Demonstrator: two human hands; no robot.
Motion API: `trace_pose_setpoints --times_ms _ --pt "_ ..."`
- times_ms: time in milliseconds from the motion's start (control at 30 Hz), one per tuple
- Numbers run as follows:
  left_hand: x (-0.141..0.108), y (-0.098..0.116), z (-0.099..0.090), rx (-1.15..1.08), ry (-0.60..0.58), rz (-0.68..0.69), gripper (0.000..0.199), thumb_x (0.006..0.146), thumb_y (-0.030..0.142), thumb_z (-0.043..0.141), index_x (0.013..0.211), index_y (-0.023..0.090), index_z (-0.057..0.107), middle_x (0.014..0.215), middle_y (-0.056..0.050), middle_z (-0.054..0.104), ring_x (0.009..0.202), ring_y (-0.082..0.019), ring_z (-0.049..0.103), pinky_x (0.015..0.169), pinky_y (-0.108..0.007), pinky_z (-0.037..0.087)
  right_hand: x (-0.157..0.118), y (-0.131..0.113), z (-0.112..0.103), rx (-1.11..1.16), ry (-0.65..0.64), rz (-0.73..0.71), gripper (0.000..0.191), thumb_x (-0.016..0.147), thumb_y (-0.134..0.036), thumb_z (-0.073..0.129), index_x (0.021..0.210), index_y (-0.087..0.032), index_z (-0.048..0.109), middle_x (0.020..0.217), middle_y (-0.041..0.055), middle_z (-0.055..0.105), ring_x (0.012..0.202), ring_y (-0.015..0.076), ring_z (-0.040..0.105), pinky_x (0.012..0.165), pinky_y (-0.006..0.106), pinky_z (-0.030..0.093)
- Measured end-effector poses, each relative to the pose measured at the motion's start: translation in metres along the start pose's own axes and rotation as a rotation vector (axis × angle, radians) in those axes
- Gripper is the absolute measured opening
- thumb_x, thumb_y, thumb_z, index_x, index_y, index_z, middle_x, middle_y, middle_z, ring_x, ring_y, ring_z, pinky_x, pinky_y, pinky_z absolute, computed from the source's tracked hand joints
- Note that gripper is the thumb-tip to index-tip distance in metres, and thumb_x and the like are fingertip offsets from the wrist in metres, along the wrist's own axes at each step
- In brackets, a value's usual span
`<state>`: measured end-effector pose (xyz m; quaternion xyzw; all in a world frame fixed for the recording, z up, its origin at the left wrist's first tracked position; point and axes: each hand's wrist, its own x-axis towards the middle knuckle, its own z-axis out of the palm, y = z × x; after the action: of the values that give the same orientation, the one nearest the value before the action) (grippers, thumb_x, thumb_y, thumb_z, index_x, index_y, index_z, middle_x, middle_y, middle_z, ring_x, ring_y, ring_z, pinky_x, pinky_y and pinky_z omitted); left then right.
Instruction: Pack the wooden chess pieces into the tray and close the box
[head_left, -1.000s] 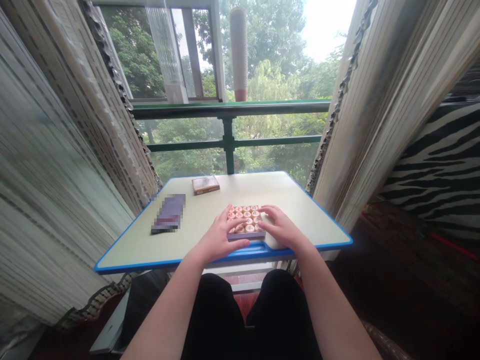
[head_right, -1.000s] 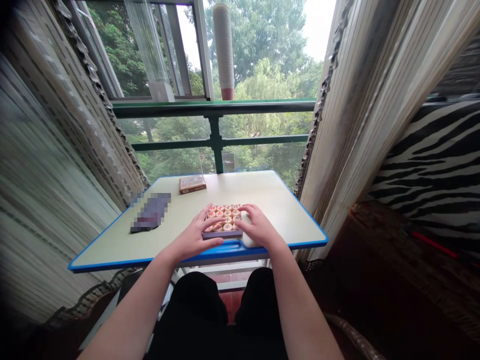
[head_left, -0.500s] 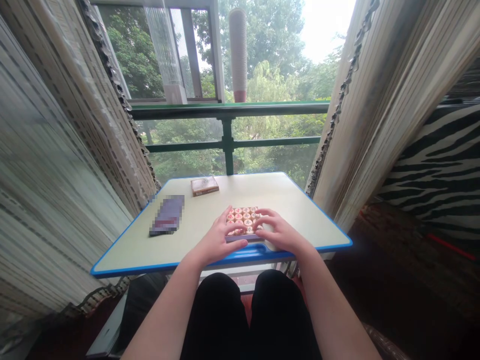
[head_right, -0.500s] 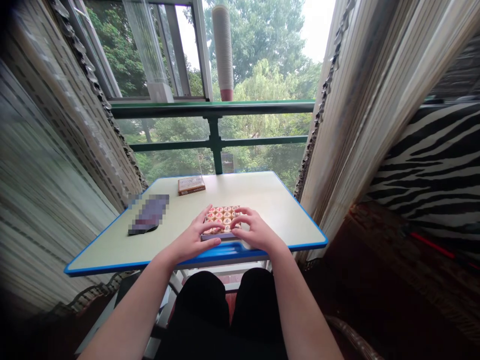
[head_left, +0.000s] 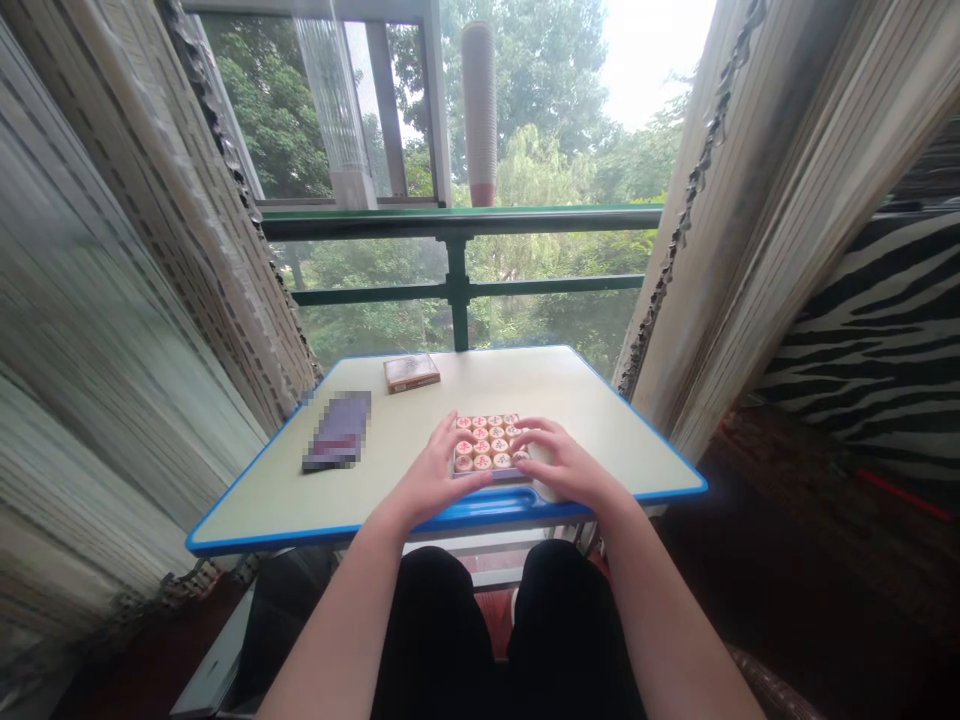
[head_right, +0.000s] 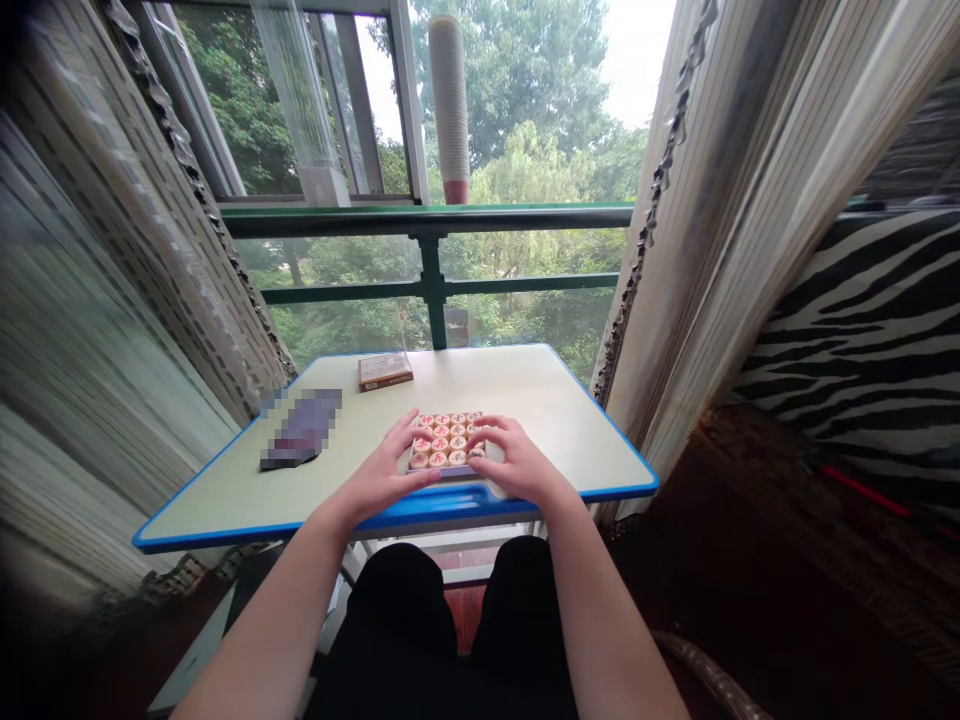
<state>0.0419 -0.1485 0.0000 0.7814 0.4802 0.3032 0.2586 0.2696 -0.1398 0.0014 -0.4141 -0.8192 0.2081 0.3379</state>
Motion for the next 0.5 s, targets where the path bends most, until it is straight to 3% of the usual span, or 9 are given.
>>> trace_pose_setpoints --times_ms 300,500 --pt "0.003 -0.014 0.006 -0.158 0.055 -0.018 0.048 0.065 0.042 0.068 0.103 0.020 0.051 0.147 -0.013 0.016 0.135 -0.028 0.016 0.109 -0.042 0.019 0.001 0.000 0.001 0.008 0.016 0.019 0.018 0.076 -0.029 0.059 0.091 -0.022 0.064 0.119 0.0074 0.052 0.118 0.0234 0.043 0.102 0.042 0.030" --pt "0.007 -0.020 0.010 -0.497 0.141 -0.150 0.081 0.072 0.039 0.064 0.135 0.021 0.016 0.141 -0.020 0.027 0.130 -0.029 0.031 0.103 -0.045 0.031 0.002 -0.002 0.001 0.025 0.051 0.033 0.018 0.076 -0.026 0.058 0.093 -0.021 0.062 0.117 0.0078 0.053 0.114 0.0222 0.047 0.100 0.040 0.033"
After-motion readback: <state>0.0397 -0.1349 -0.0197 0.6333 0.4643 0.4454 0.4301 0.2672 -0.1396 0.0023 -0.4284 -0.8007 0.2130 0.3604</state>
